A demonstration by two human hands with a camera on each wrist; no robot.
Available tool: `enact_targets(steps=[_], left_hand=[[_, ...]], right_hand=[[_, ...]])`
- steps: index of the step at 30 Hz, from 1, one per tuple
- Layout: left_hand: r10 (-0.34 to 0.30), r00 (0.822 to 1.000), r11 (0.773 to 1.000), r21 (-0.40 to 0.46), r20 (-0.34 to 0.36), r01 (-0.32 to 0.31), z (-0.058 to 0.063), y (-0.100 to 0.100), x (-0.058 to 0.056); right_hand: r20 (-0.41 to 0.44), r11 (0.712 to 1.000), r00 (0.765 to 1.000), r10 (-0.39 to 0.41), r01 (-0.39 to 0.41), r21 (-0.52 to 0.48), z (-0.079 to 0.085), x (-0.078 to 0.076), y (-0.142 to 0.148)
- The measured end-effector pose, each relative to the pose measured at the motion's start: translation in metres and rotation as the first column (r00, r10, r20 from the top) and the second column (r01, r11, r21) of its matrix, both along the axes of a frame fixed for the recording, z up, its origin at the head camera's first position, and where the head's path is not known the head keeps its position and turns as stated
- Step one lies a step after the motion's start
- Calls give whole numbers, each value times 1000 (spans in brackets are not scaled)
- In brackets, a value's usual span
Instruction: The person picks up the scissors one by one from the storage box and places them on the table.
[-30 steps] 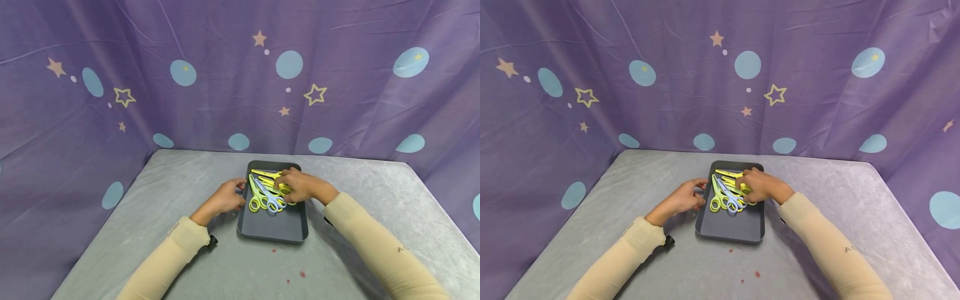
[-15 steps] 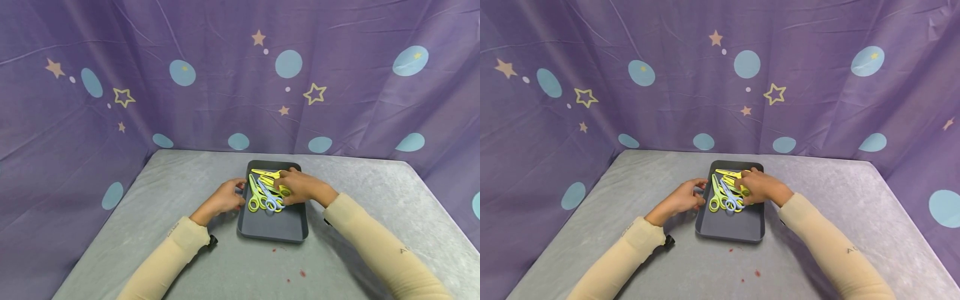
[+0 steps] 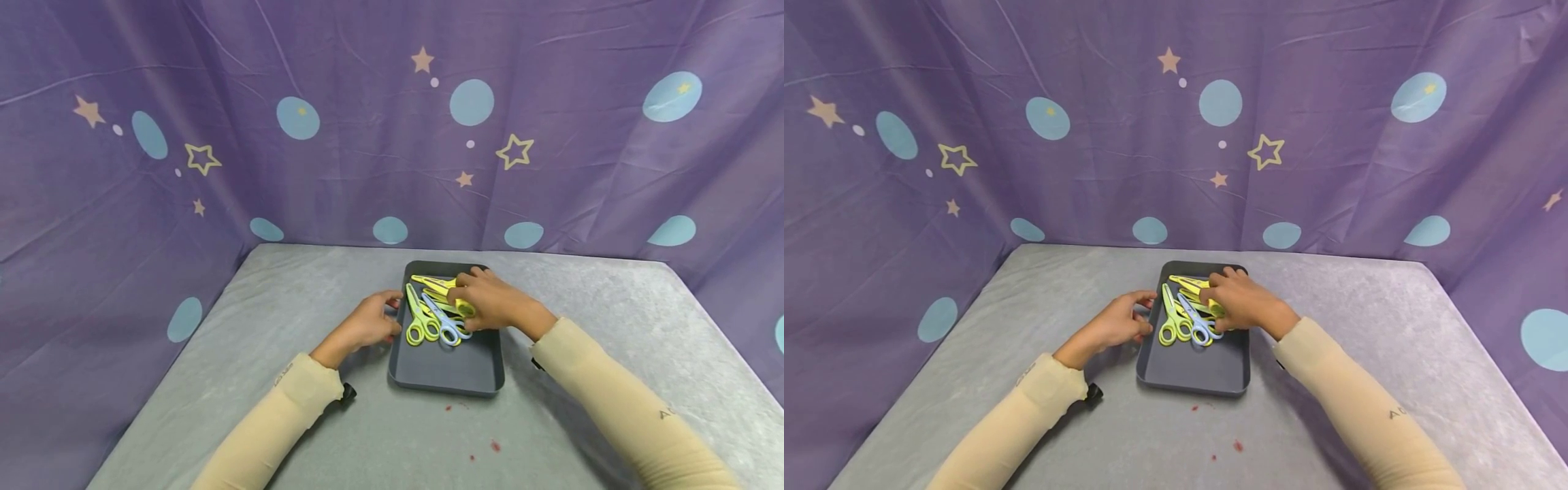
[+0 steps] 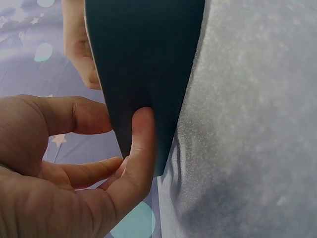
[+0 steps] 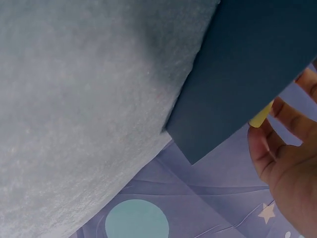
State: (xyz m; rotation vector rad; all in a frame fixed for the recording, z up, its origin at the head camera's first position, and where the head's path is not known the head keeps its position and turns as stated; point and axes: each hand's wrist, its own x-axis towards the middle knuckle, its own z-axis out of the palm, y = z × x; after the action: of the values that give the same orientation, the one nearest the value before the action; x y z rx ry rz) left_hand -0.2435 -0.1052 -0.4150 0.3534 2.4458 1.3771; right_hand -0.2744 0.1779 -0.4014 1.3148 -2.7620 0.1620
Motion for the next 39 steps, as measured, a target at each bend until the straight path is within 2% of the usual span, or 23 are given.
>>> enact_targets(steps=[6, 14, 26, 33, 39], left_hand=[[-10, 1000, 1000, -1, -1, 10, 1, 0, 0], [-4, 1000, 1000, 4, 4, 4, 0, 0, -1], [-9, 1000, 1000, 1, 18, 9, 1, 1, 0], [-6, 1000, 1000, 15, 29, 5, 1, 1, -1], [0, 1000, 1000, 12, 29, 0, 1, 0, 0]], right_hand=[[-39, 1000, 999, 5, -5, -6, 1, 1, 0], [-40, 998, 998, -49, 48, -27, 4, -1, 6], [-46, 980, 988, -145, 137, -144, 13, -2, 32], [-56, 943, 963, -263, 245, -227, 10, -3, 47], [-73, 897, 920, -384, 353, -268, 8, -2, 57]])
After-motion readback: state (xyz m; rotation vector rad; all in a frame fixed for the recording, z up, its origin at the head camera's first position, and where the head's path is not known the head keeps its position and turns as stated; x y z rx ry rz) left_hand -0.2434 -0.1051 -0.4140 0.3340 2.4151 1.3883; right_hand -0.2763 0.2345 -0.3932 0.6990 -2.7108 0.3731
